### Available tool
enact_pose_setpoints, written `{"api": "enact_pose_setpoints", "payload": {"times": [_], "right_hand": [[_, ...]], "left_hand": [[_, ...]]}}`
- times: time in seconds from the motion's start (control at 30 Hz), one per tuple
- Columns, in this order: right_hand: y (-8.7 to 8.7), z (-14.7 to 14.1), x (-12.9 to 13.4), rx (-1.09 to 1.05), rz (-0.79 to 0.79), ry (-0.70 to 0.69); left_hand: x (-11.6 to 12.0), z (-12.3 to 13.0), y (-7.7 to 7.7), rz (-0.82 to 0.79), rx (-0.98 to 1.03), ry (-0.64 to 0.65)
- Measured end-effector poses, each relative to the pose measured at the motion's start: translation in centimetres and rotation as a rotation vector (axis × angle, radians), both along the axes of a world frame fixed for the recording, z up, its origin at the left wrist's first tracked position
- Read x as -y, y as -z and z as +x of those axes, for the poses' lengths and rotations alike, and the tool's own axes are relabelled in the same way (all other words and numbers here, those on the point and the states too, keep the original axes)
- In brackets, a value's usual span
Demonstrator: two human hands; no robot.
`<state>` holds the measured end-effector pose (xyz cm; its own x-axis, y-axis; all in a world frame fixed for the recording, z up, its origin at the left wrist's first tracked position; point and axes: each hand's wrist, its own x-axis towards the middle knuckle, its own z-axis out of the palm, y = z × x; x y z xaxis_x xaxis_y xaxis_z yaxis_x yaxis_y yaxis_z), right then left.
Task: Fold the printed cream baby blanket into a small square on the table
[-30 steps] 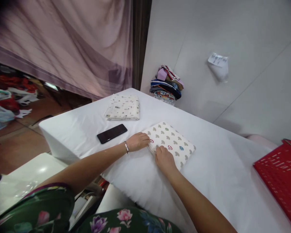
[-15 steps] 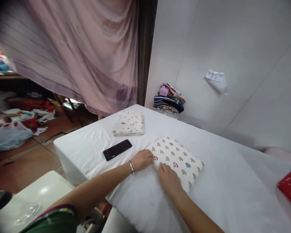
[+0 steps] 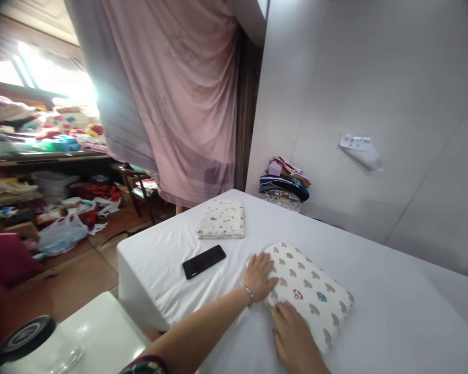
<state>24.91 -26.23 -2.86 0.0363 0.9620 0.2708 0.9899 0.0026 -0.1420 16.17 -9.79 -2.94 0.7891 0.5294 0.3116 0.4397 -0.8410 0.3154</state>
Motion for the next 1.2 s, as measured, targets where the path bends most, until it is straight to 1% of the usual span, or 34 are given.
{"api": "enact_pose_setpoints", "payload": {"times": [0.03, 0.1, 0.17, 0.23, 0.33, 0.4, 0.5, 0.57, 0.63, 0.67, 0.73, 0.77, 0.8, 0.83, 0.9, 0.93, 0.97, 1.0, 1.07, 1.13, 1.2], "right_hand": [[-0.2, 0.8, 0.5, -0.038, 0.013, 0.006], [-0.2, 2.6, 1.4, -0.081, 0.065, 0.087], [0.8, 4.1, 2.0, -0.075, 0.082, 0.132], [2.5, 4.9, 2.5, -0.049, 0.069, 0.119], [5.1, 5.0, 3.1, -0.02, 0.084, 0.11], [6.2, 4.7, 3.7, -0.012, 0.118, 0.113], [7.1, 4.4, 4.8, -0.044, 0.133, 0.097], [7.2, 4.3, 5.7, -0.129, 0.095, 0.091], [6.8, 4.4, 6.8, -0.262, 0.054, 0.107], [6.3, 4.6, 7.3, -0.335, 0.061, 0.135], [4.8, 5.2, 8.1, -0.476, 0.117, 0.247], [3.9, 5.8, 8.4, -0.542, 0.168, 0.333], [2.9, 6.5, 8.5, -0.612, 0.175, 0.431], [1.9, 7.4, 8.5, -0.708, 0.19, 0.572], [0.3, 9.2, 8.3, -0.97, 0.189, 0.81], [-0.3, 10.1, 8.0, -1.117, 0.183, 0.861], [-0.8, 10.7, 7.7, -1.269, 0.18, 0.88], [-1.1, 11.2, 7.3, -1.404, 0.18, 0.871], [-1.5, 11.5, 6.4, -1.59, 0.184, 0.84], [-1.7, 11.5, 5.4, -1.643, 0.19, 0.844], [-1.8, 11.5, 4.5, -1.621, 0.153, 0.861]], "left_hand": [[0.0, -0.1, 0.1, -0.005, 0.003, 0.005], [0.0, -0.3, 0.1, -0.031, 0.007, 0.008], [0.1, -0.3, -0.1, -0.054, 0.015, 0.011], [0.2, -0.3, -0.3, -0.067, 0.025, 0.019], [0.3, -0.4, -0.5, -0.075, 0.023, 0.022], [0.3, -0.4, -0.5, -0.074, 0.018, 0.014], [0.3, -0.4, -0.3, -0.069, 0.015, 0.002], [0.2, -0.3, -0.2, -0.068, 0.016, 0.002], [0.0, -0.1, -0.5, -0.081, 0.009, 0.009], [-0.2, 0.0, -0.7, -0.098, -0.005, 0.016], [-0.8, 0.3, -1.4, -0.147, -0.034, 0.013], [-1.3, 0.5, -1.8, -0.174, -0.045, -0.003], [-1.8, 0.7, -2.2, -0.19, -0.032, -0.037], [-2.4, 1.0, -2.6, -0.205, -0.018, -0.08], [-3.6, 1.6, -3.1, -0.246, -0.028, -0.146], [-4.1, 1.9, -3.3, -0.296, -0.06, -0.198], [-4.6, 2.1, -3.4, -0.35, -0.103, -0.24], [-5.1, 2.4, -3.5, -0.401, -0.144, -0.273], [-5.8, 2.7, -3.6, -0.469, -0.205, -0.3], [-6.3, 3.0, -3.6, -0.521, -0.233, -0.307], [-6.7, 3.4, -3.6, -0.582, -0.258, -0.327]]}}
